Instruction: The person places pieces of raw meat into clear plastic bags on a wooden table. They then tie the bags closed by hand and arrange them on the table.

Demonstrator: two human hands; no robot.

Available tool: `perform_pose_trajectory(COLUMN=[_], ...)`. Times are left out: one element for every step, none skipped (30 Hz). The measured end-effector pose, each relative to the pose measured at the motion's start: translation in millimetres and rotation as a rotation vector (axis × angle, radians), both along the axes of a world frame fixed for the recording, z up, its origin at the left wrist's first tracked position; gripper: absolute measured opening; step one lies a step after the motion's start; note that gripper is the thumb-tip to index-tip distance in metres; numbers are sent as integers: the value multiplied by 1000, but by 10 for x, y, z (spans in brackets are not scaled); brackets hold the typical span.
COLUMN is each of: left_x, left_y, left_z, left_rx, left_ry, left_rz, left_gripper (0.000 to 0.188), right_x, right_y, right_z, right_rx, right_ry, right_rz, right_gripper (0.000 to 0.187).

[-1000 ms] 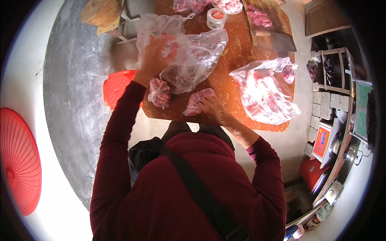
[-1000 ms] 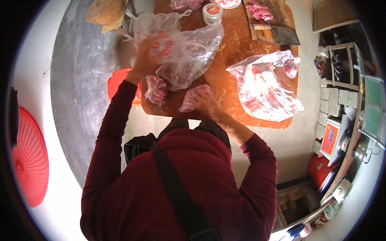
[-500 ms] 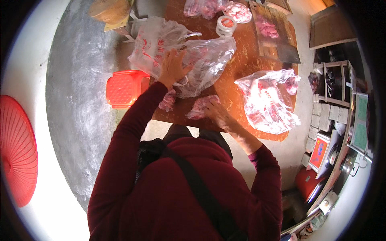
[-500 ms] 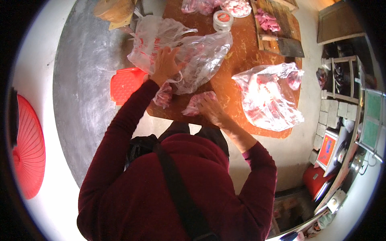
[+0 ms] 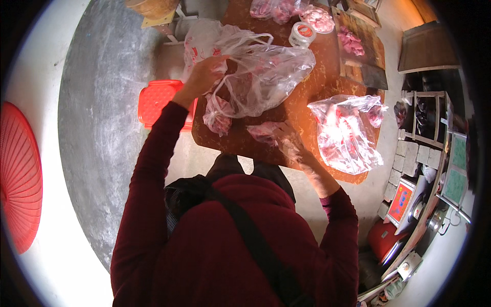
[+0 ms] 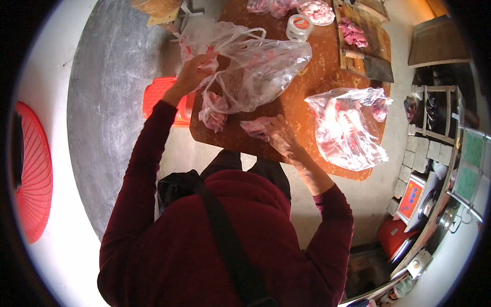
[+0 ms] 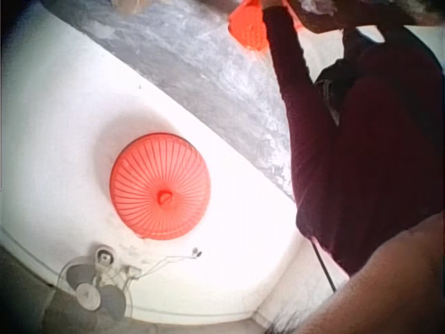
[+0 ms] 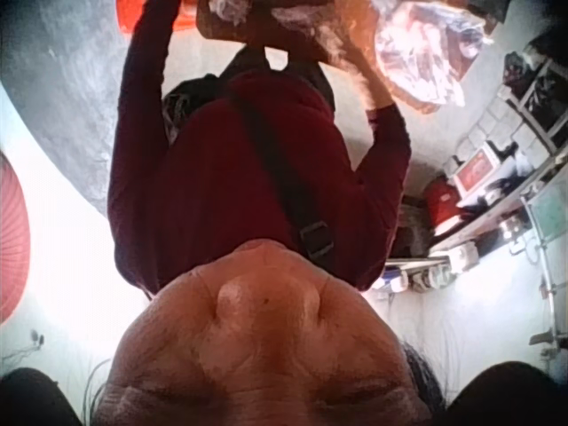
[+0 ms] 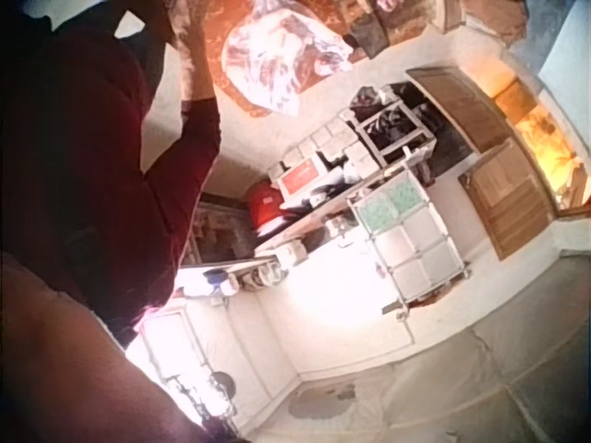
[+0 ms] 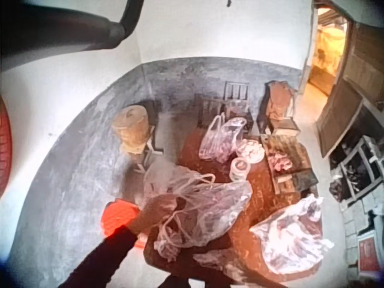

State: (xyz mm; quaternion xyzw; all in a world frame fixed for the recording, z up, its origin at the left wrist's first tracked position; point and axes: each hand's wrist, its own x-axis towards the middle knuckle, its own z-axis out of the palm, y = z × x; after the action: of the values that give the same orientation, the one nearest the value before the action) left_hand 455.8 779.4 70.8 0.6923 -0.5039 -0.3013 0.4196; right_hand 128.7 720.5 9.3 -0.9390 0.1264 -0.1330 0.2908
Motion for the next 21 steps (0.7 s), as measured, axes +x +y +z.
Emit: perform_pose_trajectory(left_x=[32, 60, 50, 17, -25, -68, -151, -267, -345, -382, -447, -541, -643, -777, -914, -1041, -1157, -1309, -1432, -1510, -1567], left_y=[38, 77, 103, 125, 145, 186, 219, 240, 225, 221, 209, 199, 195, 184, 223, 258, 298, 370, 425, 433, 409], left_z=[175, 337, 493, 675, 850, 980, 1071, 1166, 1209, 1152, 1108, 1070, 1052, 1044, 1011, 950, 883, 851, 803, 717, 651], left_rx=[-38, -76, -114, -146, -180, -215, -180, -148, -113, -93, -76, -61, -46, -35, -1, -50, -102, -94, -85, -96, 29], left_ry=[7, 16, 27, 82, 140, 197, 326, 452, 584, 613, 636, 661, 682, 713, 748, 520, 290, 147, 3, 4, 113], left_rz=[-30, -60, -89, -107, -127, -143, -133, -123, -120, -175, -230, -290, -347, -414, -419, -462, -494, -517, -536, -640, -632], left_gripper=[48, 47, 47, 46, 45, 44, 43, 42, 41, 41, 42, 43, 45, 49, 48, 46, 45, 45, 45, 52, 54], right_x=[49, 66, 21, -37, -89, -103, -133, -176, -217, -238, -266, -304, -334, -373, -392, -408, -412, -424, -444, -484, -524], right_y=[5, 10, 13, 8, 1, -25, -37, -39, -33, -23, -1, 29, 34, 45, 56, 69, 77, 85, 91, 105, 111], right_z=[184, 320, 379, 417, 482, 641, 830, 1054, 1302, 1568, 1830, 2049, 2255, 2401, 2498, 2574, 2634, 2667, 2656, 2613, 2573], right_rx=[50, 101, 86, 71, 54, 59, 46, 30, 14, 25, 38, 88, 84, 118, 154, 184, 213, 246, 231, 216, 201], right_ry=[0, 0, 9, 11, 16, -43, -24, -9, 11, -19, -48, -51, -85, -86, -87, -62, -37, -12, -23, -33, -43], right_rz=[-35, -71, -106, -137, -169, -162, -170, -177, -191, -208, -230, -278, -285, -329, -361, -385, -406, -427, -437, -452, -465], right_gripper=[32, 30, 27, 23, 19, 12, 11, 10, 9, 10, 11, 10, 12, 12, 12, 11, 10, 9, 9, 9, 9])
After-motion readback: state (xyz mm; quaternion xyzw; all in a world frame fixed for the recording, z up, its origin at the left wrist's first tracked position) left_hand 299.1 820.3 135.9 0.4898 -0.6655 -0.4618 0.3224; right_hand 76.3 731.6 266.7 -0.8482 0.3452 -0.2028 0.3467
